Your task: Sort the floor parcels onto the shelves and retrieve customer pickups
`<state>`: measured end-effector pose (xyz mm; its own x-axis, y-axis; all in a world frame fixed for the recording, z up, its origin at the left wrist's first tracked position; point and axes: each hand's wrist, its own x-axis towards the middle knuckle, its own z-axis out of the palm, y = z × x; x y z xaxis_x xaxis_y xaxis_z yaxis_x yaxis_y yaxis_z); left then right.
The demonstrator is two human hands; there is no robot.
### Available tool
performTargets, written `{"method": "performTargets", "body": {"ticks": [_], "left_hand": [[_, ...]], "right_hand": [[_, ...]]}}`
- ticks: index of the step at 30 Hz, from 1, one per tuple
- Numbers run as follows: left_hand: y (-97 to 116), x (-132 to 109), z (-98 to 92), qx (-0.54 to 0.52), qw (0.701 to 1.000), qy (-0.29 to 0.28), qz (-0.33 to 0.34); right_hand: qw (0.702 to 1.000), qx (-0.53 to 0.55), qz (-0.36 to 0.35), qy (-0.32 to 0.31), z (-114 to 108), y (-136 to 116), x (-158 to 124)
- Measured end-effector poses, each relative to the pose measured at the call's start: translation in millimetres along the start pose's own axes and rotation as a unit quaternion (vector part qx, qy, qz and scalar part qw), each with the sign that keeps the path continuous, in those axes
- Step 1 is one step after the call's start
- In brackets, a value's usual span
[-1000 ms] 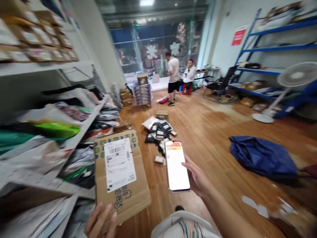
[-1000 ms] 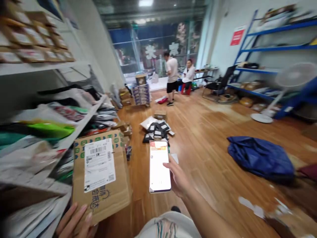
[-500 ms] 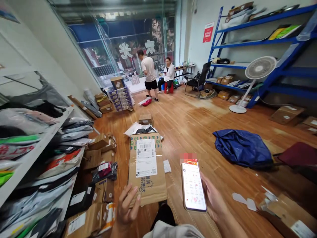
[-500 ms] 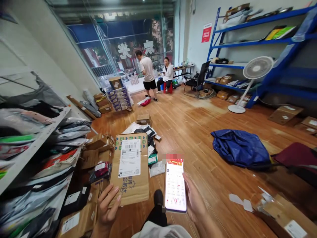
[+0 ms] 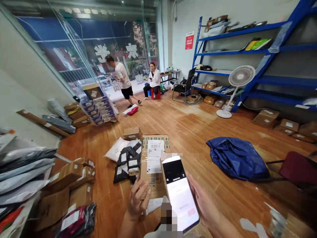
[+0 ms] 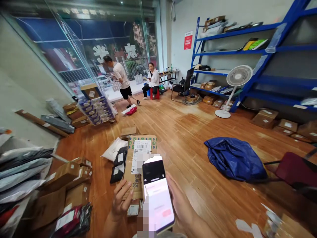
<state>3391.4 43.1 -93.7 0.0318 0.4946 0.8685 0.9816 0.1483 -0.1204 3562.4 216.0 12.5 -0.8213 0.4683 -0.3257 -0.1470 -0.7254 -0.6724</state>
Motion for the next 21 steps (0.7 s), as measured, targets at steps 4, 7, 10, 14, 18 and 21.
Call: {"method": "performTargets", "body": {"ticks": [4,7,10,14,18,21], "left_hand": [[-60,32,65.5,-0.026,1.000,-0.002,0.015],[-92,56,108.1,-0.060,0.998,-0.007,0.010],[-116,79,148.9,-0.097,0.995,-0.010,-0.019],[-143,100,205.5,-0.107,0.992,-0.006,-0.071],[-171,122,267.6,-0.088,0.993,-0.013,-0.083],[-191,145,317.6,-0.075,0.992,-0.010,-0.100]], "right_hand": [[0.999,0.019,0.002,-0.025,35,-25,77],[0.999,0.033,-0.016,-0.038,44,-47,124],[0.998,0.034,-0.019,-0.054,43,-70,166],[0.997,0.037,-0.016,-0.063,33,-101,224],[0.998,0.015,-0.031,-0.059,20,-141,289],[0.996,0.009,-0.022,-0.087,10,-180,342]]}}
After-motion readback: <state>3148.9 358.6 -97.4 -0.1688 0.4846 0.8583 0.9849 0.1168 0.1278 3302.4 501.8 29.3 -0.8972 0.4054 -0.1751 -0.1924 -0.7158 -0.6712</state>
